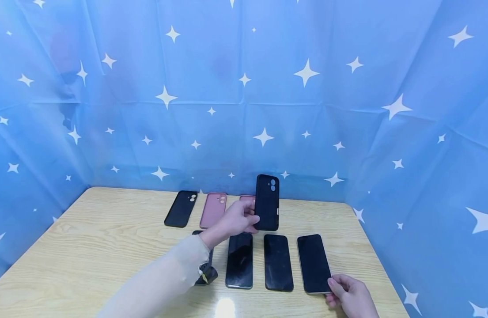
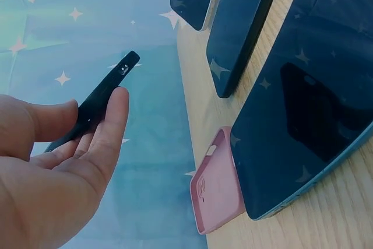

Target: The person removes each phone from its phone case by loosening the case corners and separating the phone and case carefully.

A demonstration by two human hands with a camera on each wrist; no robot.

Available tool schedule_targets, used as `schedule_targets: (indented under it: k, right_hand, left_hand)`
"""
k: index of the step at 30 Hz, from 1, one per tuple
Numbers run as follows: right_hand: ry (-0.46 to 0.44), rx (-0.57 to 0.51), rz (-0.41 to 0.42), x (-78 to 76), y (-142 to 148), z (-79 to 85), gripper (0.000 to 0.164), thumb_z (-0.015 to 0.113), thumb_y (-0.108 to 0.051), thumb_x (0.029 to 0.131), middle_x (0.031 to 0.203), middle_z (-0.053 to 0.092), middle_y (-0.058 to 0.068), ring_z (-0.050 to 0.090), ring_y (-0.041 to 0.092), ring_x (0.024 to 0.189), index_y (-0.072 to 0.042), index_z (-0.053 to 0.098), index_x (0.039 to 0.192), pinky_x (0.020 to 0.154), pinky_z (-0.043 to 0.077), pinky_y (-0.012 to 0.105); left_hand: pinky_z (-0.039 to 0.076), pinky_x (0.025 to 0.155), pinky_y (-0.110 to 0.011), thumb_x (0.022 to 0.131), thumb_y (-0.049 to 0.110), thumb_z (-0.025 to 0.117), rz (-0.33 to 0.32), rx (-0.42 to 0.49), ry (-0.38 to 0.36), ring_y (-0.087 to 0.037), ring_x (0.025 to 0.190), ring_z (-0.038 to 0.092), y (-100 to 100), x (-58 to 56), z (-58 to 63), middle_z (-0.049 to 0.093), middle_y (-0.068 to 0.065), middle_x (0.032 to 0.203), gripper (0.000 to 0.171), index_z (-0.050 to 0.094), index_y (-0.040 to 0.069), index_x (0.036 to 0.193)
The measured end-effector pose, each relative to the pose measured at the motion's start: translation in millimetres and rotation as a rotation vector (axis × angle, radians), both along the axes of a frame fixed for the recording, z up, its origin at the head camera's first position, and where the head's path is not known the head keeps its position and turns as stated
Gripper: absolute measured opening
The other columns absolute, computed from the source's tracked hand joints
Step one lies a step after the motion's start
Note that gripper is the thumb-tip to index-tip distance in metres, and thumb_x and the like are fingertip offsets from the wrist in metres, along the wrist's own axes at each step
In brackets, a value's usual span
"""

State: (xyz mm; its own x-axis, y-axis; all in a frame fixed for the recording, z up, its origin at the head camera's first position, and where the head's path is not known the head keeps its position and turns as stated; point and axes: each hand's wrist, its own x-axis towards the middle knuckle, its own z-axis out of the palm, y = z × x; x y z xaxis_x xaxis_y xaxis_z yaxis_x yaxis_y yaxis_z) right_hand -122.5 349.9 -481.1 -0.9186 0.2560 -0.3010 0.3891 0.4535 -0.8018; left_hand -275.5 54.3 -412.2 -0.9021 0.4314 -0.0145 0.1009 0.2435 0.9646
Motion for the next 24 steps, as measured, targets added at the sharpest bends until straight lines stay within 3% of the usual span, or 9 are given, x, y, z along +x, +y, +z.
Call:
schedule_targets:
  k: [11,18,24]
  right_hand:
    - [-0.048,0.006,0.001,-1.3,4.1,-2.3,0.03,0.054,-0.008,0.107,0.074,0.069,0.007,0.068,0.021,0.067,0.021,0.059,0.114,0.061,0.059,0.034]
    - [-0.036,0.174,0.012,1.3,4.9,-4.5,0.023,0.064,-0.013,0.102,0.066,0.065,0.003,0.06,0.018,0.059,0.001,0.069,0.085,0.055,0.053,0.034]
    - [-0.013,0.31,0.062,2.6,6.0,-5.8,0.023,0.067,-0.015,0.099,0.063,0.062,0.0,0.057,0.018,0.057,-0.005,0.068,0.078,0.058,0.048,0.033]
  left_hand:
    - [0.063,0.079,-0.048,0.1,-0.002,0.063,-0.005,-0.02,-0.016,-0.023,0.089,0.066,0.8,0.4,-1.4,0.057,-0.012,0.103,0.018,0.061,-0.005,0.118]
    - [0.063,0.08,-0.049,0.1,-0.002,0.063,-0.011,-0.009,-0.007,-0.024,0.089,0.065,0.4,1.3,-2.3,0.053,-0.01,0.096,0.008,0.06,-0.004,0.107]
    - [0.063,0.08,-0.051,0.099,-0.004,0.063,-0.019,0.009,-0.005,-0.022,0.086,0.063,1.1,0.5,-3.5,0.051,-0.009,0.096,0.008,0.06,-0.005,0.107]
